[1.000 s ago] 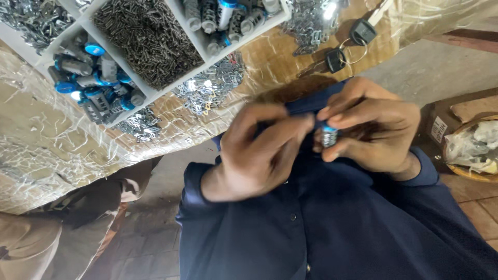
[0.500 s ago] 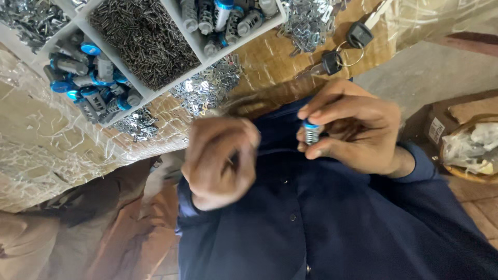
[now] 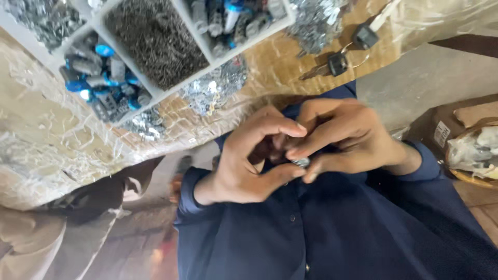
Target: The person sits at a workbench and assembles small fittings one at a time. They pick small metal parts from a compartment tray, insert them into a blue-capped cylindrical fitting body held in the other hand, press the parts into place, and set completed fittings aside on the table.
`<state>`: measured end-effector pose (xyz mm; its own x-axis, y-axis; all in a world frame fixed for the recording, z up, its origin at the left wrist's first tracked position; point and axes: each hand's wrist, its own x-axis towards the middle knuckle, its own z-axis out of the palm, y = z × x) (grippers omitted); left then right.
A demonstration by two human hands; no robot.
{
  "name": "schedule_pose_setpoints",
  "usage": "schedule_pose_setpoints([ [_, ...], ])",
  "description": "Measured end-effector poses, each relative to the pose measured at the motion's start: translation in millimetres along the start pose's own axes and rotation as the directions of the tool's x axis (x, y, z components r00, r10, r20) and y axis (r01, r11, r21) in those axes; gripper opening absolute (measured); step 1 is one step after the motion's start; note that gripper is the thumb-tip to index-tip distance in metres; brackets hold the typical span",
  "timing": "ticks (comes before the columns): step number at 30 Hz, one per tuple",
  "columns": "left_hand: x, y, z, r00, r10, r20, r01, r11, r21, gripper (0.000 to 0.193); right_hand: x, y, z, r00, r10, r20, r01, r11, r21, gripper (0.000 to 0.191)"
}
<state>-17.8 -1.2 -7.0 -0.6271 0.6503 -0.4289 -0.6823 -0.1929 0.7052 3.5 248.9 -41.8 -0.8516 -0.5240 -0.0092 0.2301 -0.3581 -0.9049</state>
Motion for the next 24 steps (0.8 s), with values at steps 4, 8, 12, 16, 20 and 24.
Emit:
schedule_pose_setpoints([
  [4,35.0,16.8,27.7,0.912,0.410,0.017,-0.321,0.686,0.653,0.051,-19.6,-19.2,-0.7,0.928,0.068,-0.366,-0.013,0.989,0.151,0.024],
  [8,73.5,30.7,47.9,0.689,0.685,0.237,-0.048,-0.283,0.958,0.039,-29.7,-19.8,-3.2,0.702,-0.045,-0.711,0.102,0.994,0.039,0.018],
  [12,61.9,32.6,26.6,0.770,0.590,0.245,-0.401,0.147,0.904,0.018,-28.0,-12.2,-10.2,0.692,-0.142,-0.708,0.110,0.990,-0.091,0.018],
  [16,15.7,10.3,7.6,0.721,0.590,-0.363,-0.682,0.696,-0.224,0.039,-7.2,-6.2,3.5,0.852,-0.137,-0.505,0.051,0.982,-0.180,0.016],
  [20,-14.3,-27.8,-5.7,0.691,0.672,-0.266,-0.580,0.735,0.352,0.022,29.0,4.6,36.6,0.963,-0.138,-0.231,0.066,0.954,-0.294,0.015],
  [24,-42.4,-51.0,-15.2,0.592,0.657,-0.467,-0.686,0.715,0.136,0.022,51.4,11.1,55.3,0.970,-0.210,-0.125,0.143,0.902,-0.408,0.014],
])
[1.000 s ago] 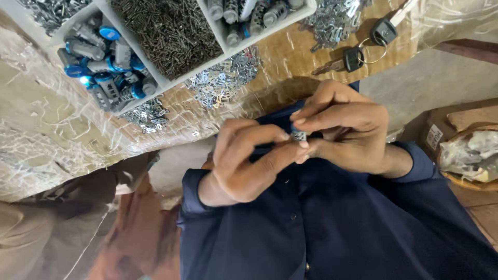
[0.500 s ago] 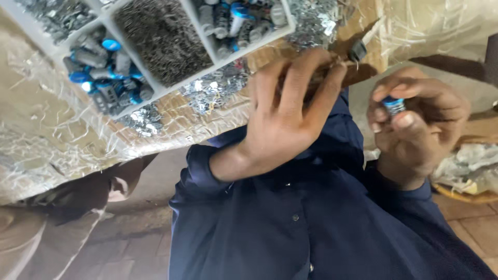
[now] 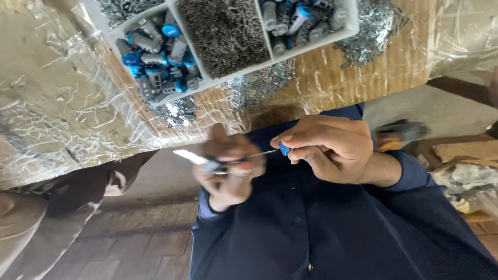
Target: The person sits at a workbench and assembles small fittings one at a time. They pick small metal parts from a compartment tray, insert them into a blue-capped cylindrical fitting body held in the other hand, press the parts into place, and set completed fittings aside on the table.
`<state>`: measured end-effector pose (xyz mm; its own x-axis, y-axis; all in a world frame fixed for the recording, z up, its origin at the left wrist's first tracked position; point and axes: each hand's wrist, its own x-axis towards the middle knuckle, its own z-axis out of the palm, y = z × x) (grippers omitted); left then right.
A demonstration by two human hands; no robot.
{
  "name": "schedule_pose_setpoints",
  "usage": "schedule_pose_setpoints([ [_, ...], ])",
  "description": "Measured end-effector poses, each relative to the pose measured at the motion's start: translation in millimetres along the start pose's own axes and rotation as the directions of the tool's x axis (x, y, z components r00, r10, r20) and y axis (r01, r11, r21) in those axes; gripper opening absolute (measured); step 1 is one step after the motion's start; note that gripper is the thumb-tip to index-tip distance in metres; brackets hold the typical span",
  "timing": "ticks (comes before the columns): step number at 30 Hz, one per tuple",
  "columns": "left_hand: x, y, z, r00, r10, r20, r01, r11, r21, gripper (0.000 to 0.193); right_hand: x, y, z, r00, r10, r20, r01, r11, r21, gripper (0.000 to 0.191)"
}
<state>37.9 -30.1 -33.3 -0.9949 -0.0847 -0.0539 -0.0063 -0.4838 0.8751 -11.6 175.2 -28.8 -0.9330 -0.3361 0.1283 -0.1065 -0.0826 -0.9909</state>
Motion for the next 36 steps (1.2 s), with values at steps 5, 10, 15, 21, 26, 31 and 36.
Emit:
schedule_pose_setpoints([
  [5,-3.2,-3.3,-3.4,1.000,0.011,0.003,-0.012,0.991,0.132,0.025,-0.7,4.2,7.1,1.000,0.000,0.022,0.000,1.000,-0.020,0.015],
  [10,-2.6,-8.1,0.4,0.979,0.129,0.159,-0.175,0.932,0.317,0.021,-19.0,3.1,11.3,0.994,0.112,0.003,-0.112,0.989,0.101,0.009],
  [15,-26.5,-44.7,0.8,0.915,0.386,0.116,-0.396,0.914,0.090,0.024,-40.6,0.6,8.4,0.964,0.264,-0.036,-0.233,0.902,0.364,0.012],
  [21,33.9,-24.7,24.7,0.781,0.283,0.557,-0.446,0.877,0.179,0.026,-45.7,2.7,-15.8,0.932,0.359,0.054,-0.335,0.793,0.508,0.008],
  [26,110.8,92.9,31.4,0.438,-0.395,0.808,-0.020,0.894,0.448,0.029,0.5,-20.3,-48.8,0.970,0.045,0.237,-0.034,0.998,-0.050,0.033],
  [31,113.4,90.6,14.8,0.852,0.298,0.431,-0.407,-0.140,0.903,0.023,89.3,-27.2,-65.3,0.882,-0.355,0.310,0.472,0.652,-0.594,0.023],
  [36,141.2,61.7,20.9,0.862,0.065,0.503,-0.470,-0.269,0.841,0.019,124.0,-41.8,-76.3,0.857,-0.026,0.515,0.509,0.204,-0.836,0.018],
])
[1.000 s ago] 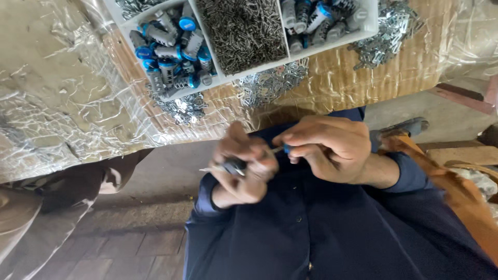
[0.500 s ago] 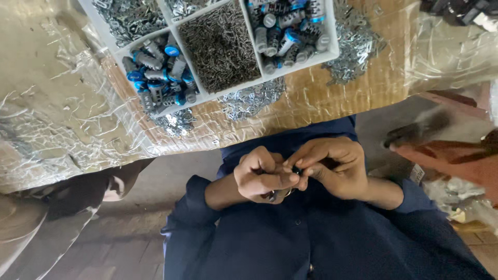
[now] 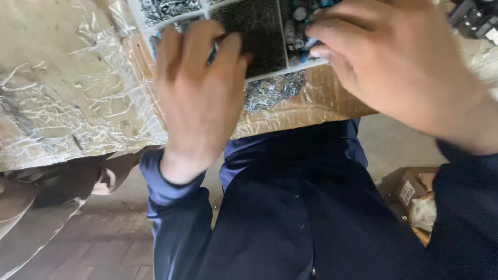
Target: The person sits at a workbench and assembles small fittings one at a time. They pick small metal parts from a compartment tray, insert them into a blue-capped cylindrical fitting body held in the other hand, press the parts into place, and set completed fittings aside on the table.
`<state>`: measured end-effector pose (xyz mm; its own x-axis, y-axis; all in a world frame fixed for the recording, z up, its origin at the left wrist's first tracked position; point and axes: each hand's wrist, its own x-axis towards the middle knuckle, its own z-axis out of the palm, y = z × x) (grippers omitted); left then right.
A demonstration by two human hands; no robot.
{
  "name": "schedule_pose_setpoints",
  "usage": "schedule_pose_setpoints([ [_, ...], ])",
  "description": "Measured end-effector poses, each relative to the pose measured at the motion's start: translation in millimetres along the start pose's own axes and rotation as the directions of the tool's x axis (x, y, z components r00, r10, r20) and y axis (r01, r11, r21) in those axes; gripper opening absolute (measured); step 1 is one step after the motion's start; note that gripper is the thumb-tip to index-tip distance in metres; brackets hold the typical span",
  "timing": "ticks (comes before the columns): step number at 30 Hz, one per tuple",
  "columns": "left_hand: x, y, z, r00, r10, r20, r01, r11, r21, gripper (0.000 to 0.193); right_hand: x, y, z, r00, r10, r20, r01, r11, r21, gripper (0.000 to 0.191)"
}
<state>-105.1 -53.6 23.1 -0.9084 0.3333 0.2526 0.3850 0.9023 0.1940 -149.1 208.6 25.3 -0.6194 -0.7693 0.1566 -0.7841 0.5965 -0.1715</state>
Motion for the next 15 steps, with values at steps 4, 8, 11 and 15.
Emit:
schedule_pose_setpoints([
  [4,18.7,1.0,6.1,0.999,0.001,-0.050,-0.004,0.999,-0.048,0.017,14.0,3.1,-11.1,0.988,0.037,0.148,-0.040,0.999,0.016,0.015],
  [8,10.4,-5.2,16.4,0.995,0.021,-0.098,-0.034,0.991,-0.131,0.022,17.7,4.0,-10.2,0.816,0.304,0.491,-0.447,0.871,0.203,0.033],
  [11,5.5,-9.0,22.0,0.996,-0.024,-0.087,0.007,0.983,-0.185,0.018,19.2,13.4,2.4,0.930,0.159,0.331,-0.333,0.744,0.579,0.025],
  [15,12.3,-8.3,17.0,0.996,-0.045,-0.071,0.021,0.954,-0.298,0.017,31.4,22.9,20.6,0.990,0.122,-0.071,0.010,0.440,0.898,0.016],
])
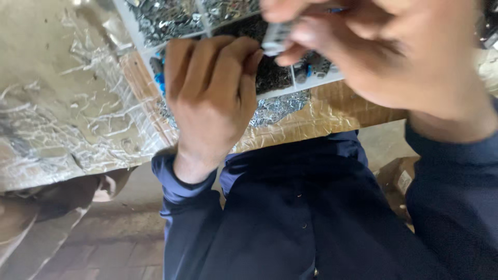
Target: The person sits at a workbench and assembles small fittings one at a time. They pick small metal parts from a compartment tray, insert them into a blue-capped cylindrical fitting body held in the other hand, press the parts into place, and set completed fittings aside on the table.
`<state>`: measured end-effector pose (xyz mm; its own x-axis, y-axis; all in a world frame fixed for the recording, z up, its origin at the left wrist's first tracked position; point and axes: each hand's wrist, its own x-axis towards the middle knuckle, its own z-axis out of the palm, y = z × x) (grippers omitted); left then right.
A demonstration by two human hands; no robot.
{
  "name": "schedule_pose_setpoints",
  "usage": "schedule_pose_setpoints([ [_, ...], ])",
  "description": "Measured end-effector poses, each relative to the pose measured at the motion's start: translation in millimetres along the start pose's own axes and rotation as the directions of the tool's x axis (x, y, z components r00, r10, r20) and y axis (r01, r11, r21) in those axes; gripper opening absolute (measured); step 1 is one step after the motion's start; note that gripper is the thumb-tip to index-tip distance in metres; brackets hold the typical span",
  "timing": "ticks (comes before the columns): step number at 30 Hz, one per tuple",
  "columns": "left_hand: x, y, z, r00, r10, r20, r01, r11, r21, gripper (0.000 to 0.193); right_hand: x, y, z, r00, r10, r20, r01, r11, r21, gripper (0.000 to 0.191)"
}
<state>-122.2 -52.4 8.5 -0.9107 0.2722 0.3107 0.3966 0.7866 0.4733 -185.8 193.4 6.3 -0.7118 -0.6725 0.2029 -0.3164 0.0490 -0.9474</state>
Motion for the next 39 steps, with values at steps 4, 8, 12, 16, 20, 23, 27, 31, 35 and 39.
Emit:
schedule_pose_setpoints([
  [4,7.4,4.5,-5.1,0.999,-0.051,-0.008,0.051,0.998,-0.038,0.018,18.5,18.2,22.1,0.998,-0.044,-0.039,0.051,0.979,0.196,0.027],
  [8,6.8,4.2,-0.3,0.998,-0.060,-0.005,0.060,0.996,0.062,0.021,17.7,18.0,27.7,0.994,-0.008,-0.108,0.026,0.987,0.158,0.024],
  [12,5.3,4.1,3.1,0.998,-0.062,0.028,0.060,0.996,0.061,0.020,13.2,13.3,24.4,0.994,0.020,-0.110,-0.008,0.994,0.105,0.021],
  [16,9.4,5.4,1.6,0.995,-0.093,0.037,0.095,0.993,-0.070,0.019,8.5,9.2,23.4,0.989,0.088,-0.115,-0.065,0.980,0.188,0.018],
  [20,15.7,7.4,2.1,0.998,-0.054,0.026,0.053,0.998,0.013,0.023,10.3,14.8,23.8,0.990,0.065,-0.129,-0.035,0.976,0.216,0.020],
  [23,16.5,7.8,2.9,0.997,-0.028,0.068,0.022,0.997,0.077,0.025,12.4,15.7,23.6,0.990,0.065,-0.128,-0.038,0.978,0.203,0.021],
  [27,10.2,3.2,2.8,0.998,-0.052,0.033,0.054,0.997,-0.050,0.022,11.5,12.0,21.1,0.991,0.075,-0.114,-0.063,0.993,0.103,0.022],
  [31,0.6,-0.1,2.7,0.993,-0.114,-0.019,0.109,0.975,-0.195,0.022,7.8,12.2,22.9,0.997,0.009,-0.078,-0.003,0.997,0.080,0.029],
  [35,-0.6,-3.3,2.6,0.995,-0.062,-0.077,0.038,0.956,-0.290,0.023,6.1,14.0,24.9,0.996,-0.026,-0.080,0.030,0.998,0.051,0.034],
  [39,6.7,-1.8,1.5,0.991,-0.063,-0.117,0.029,0.961,-0.274,0.025,8.7,13.7,23.5,0.996,-0.036,-0.076,0.036,0.999,-0.008,0.033],
])
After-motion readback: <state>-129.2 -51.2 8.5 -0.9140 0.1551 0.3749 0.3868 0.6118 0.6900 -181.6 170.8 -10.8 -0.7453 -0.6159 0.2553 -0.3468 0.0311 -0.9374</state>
